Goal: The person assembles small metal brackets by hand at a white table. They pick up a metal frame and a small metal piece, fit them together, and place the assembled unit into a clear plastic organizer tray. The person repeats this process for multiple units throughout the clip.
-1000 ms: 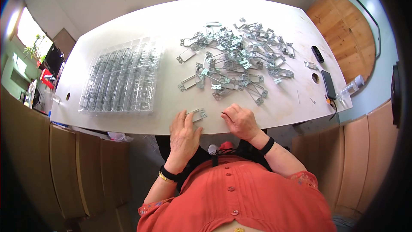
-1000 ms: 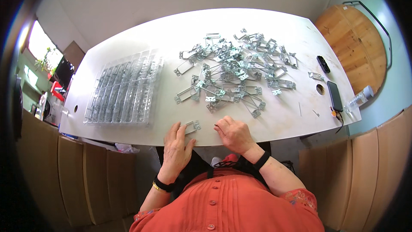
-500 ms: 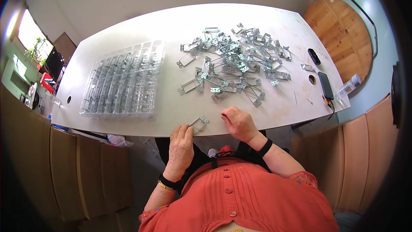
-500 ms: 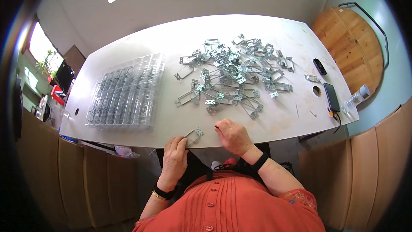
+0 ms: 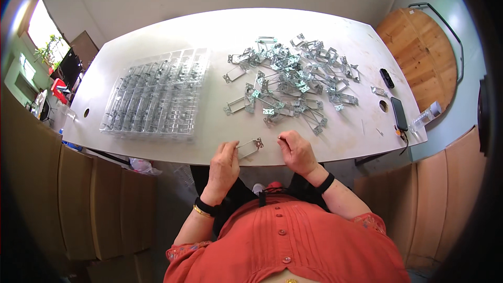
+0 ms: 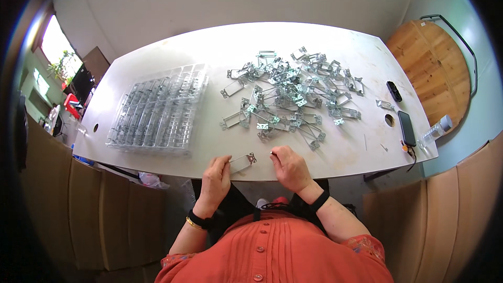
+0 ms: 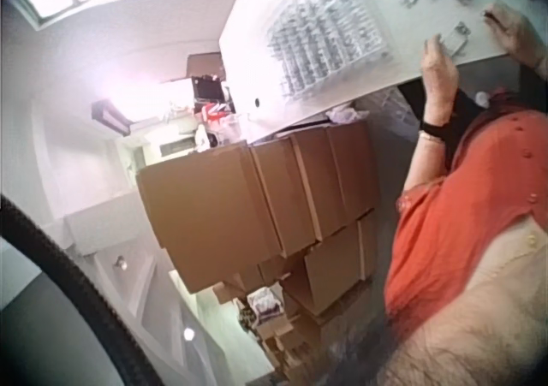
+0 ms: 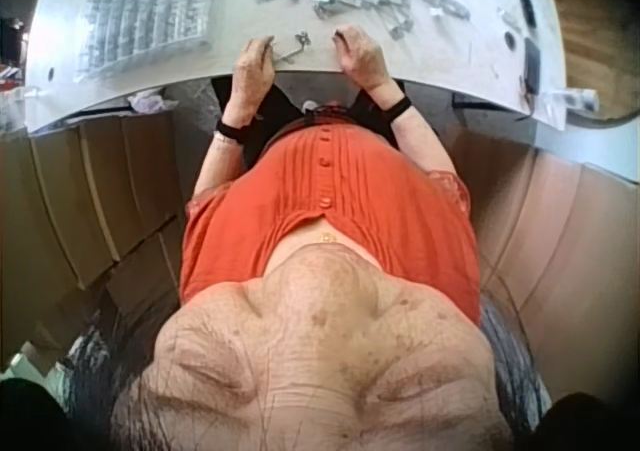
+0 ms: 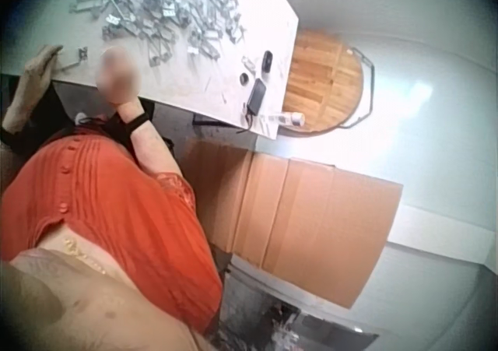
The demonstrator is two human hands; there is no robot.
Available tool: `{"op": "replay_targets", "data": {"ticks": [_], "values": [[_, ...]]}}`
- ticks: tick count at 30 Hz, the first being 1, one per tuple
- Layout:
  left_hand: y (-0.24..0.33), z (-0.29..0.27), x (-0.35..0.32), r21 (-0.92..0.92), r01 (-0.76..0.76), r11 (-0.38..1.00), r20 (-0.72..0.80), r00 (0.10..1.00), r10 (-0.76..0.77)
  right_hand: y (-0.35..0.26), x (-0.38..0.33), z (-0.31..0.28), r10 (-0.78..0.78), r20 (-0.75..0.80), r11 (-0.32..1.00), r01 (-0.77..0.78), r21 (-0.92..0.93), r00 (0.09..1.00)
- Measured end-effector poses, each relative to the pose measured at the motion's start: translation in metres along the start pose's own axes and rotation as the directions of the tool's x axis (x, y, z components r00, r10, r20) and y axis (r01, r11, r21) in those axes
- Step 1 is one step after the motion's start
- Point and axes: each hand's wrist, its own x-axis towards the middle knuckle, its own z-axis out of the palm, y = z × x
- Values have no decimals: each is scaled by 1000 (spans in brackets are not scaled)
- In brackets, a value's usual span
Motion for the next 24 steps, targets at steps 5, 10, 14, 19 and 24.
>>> {"op": "replay_targets", "data": {"ticks": [5,10,14,19,24], "values": [[-11,12,8,5,-39,999,-81,996,39,1,-4,-3,270,-9,947,-264,181,963],[-13,14,2,-30,-5,1000,-60,998,3,-1,0,-2,203,-30,969,-196,149,979],[-18,15,-4,45,-138,989,-46,989,140,-3,-2,1,260,-1,948,-255,192,966],[-22,12,-4,94,-186,978,11,983,186,-6,2,15,271,-5,918,-257,302,962],[-19,9,1,133,-211,968,45,977,207,-5,4,28,255,5,895,-238,376,967]]}}
